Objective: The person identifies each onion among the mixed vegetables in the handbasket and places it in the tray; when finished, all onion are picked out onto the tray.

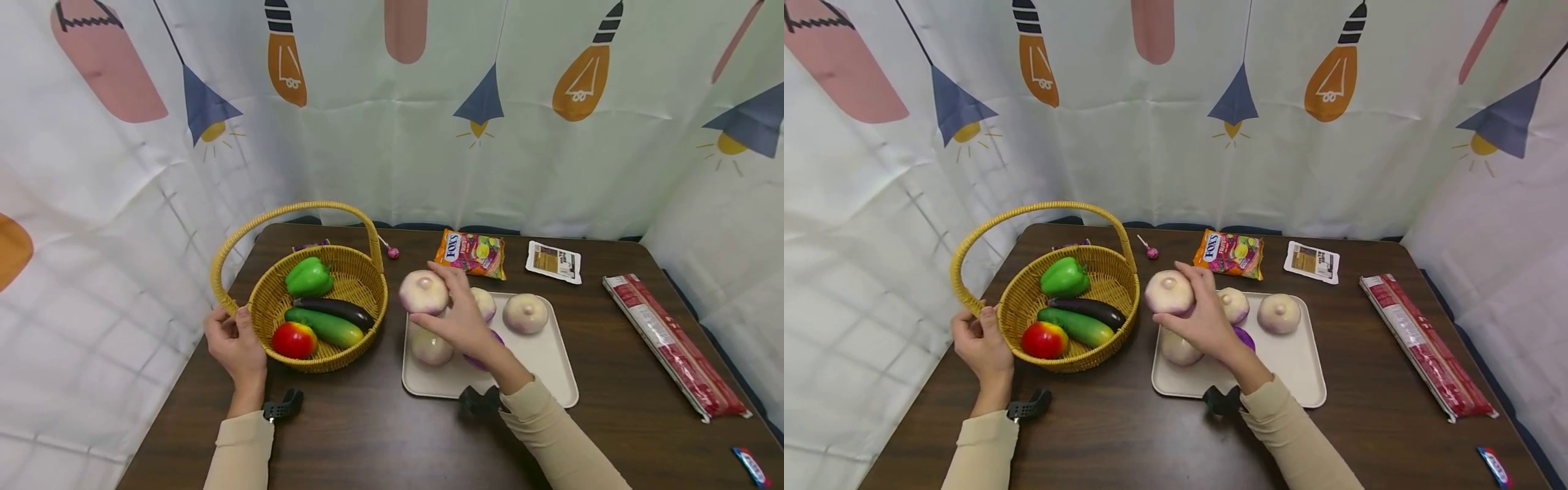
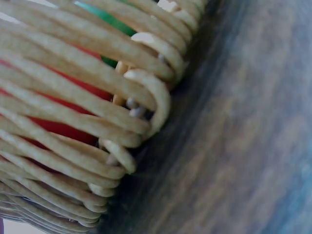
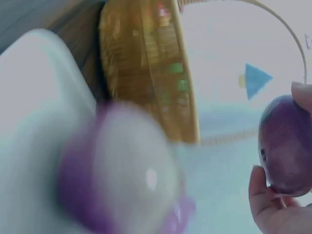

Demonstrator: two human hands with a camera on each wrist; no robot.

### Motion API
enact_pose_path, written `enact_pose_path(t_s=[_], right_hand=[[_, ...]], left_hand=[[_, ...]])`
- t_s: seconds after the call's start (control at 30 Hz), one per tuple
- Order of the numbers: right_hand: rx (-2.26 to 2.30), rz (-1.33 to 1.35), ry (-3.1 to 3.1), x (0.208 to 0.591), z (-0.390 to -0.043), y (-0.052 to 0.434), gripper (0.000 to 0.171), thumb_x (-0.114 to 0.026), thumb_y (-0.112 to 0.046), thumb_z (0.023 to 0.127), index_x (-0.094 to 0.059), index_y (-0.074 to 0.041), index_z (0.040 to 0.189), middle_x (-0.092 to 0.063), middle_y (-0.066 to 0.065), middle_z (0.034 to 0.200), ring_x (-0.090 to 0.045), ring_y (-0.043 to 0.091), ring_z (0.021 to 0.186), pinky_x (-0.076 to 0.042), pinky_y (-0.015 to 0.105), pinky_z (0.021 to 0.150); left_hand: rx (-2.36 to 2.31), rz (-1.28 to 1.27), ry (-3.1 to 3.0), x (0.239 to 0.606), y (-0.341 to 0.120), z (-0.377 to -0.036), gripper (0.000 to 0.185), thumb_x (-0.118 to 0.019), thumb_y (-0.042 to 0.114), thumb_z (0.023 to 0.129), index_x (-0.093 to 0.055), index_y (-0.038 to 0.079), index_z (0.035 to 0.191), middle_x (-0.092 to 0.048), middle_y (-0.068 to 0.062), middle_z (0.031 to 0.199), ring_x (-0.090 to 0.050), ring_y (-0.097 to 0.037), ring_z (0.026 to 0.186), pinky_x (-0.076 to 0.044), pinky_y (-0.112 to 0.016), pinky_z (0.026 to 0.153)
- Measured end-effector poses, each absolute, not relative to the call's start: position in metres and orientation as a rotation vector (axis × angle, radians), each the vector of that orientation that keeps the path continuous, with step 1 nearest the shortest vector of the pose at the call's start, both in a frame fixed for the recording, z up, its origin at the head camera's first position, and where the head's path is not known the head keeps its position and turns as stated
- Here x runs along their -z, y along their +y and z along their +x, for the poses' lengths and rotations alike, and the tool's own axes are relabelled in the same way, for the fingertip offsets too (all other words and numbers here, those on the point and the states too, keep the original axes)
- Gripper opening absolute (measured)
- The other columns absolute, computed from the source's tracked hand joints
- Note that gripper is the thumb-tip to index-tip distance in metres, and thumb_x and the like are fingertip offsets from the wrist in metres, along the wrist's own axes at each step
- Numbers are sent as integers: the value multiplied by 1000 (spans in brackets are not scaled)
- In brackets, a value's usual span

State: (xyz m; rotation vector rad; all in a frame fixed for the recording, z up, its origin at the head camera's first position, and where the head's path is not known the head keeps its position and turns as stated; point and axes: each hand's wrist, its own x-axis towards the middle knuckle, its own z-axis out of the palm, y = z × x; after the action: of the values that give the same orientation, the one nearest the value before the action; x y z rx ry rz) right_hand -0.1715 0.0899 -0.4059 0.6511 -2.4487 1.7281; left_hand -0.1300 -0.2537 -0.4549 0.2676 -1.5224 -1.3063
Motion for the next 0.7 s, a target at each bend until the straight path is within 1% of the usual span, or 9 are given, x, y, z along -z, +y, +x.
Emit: enact_pose_path(t_s=[0.1,0.17,0.2,0.23,0.3,0.33,0.43,0.53,0.7], right_hand=[[-1783,634,-2409,409,-169,124,85,-83,-12,77,-35,-9,148,-35,13,144,-41,25,129,-37,49,105],[-1798,613,-2400,411,-167,144,81,-80,-7,79,-34,-5,147,-35,14,146,-42,23,128,-39,41,105],[-1820,602,-2394,412,-165,154,79,-78,-4,80,-34,-3,146,-35,14,147,-42,22,127,-40,36,104],[-1836,590,-2384,413,-164,163,78,-76,-1,81,-33,-2,146,-36,15,145,-44,21,125,-41,31,103],[-1855,546,-2385,417,-160,180,76,-74,1,82,-33,-3,146,-38,15,142,-48,17,120,-44,22,97],[-1851,522,-2389,419,-158,187,75,-74,1,83,-34,-4,146,-39,15,140,-49,14,118,-45,18,94],[-1837,460,-2408,426,-152,210,73,-72,0,85,-34,-4,147,-39,14,138,-50,9,115,-46,15,90],[-1803,418,-2428,434,-147,229,71,-70,0,86,-34,-2,147,-36,12,141,-47,6,118,-43,12,91],[-1890,368,-2358,446,-145,256,68,-67,6,86,-34,2,146,-37,7,139,-46,6,118,-43,11,90]], left_hand=[[1313,271,-1522,455,-253,-130,21,-65,21,92,-63,3,102,-59,-1,100,-58,-5,79,-40,-22,68],[1313,271,-1518,455,-253,-131,21,-65,21,92,-63,3,101,-59,1,100,-57,-5,78,-40,-22,67],[1313,272,-1517,455,-253,-131,18,-65,21,92,-63,5,101,-59,0,100,-57,-5,77,-40,-22,67],[1309,274,-1518,455,-253,-131,20,-65,21,92,-63,4,101,-59,0,99,-57,-5,77,-40,-22,67],[1310,276,-1520,455,-253,-131,19,-65,21,92,-63,5,101,-58,-2,99,-57,-5,77,-40,-22,68],[1310,277,-1523,454,-252,-131,21,-65,21,92,-63,3,102,-58,-3,98,-57,-5,78,-41,-22,68],[1310,278,-1531,454,-252,-131,24,-64,20,92,-62,-2,103,-58,-5,98,-57,-6,78,-41,-22,68],[1311,283,-1534,454,-252,-131,25,-63,18,92,-62,-3,104,-58,-4,98,-57,-7,79,-41,-22,69],[1301,291,-1542,455,-253,-131,27,-63,19,92,-61,-4,105,-59,-1,98,-57,-7,80,-41,-22,69]])
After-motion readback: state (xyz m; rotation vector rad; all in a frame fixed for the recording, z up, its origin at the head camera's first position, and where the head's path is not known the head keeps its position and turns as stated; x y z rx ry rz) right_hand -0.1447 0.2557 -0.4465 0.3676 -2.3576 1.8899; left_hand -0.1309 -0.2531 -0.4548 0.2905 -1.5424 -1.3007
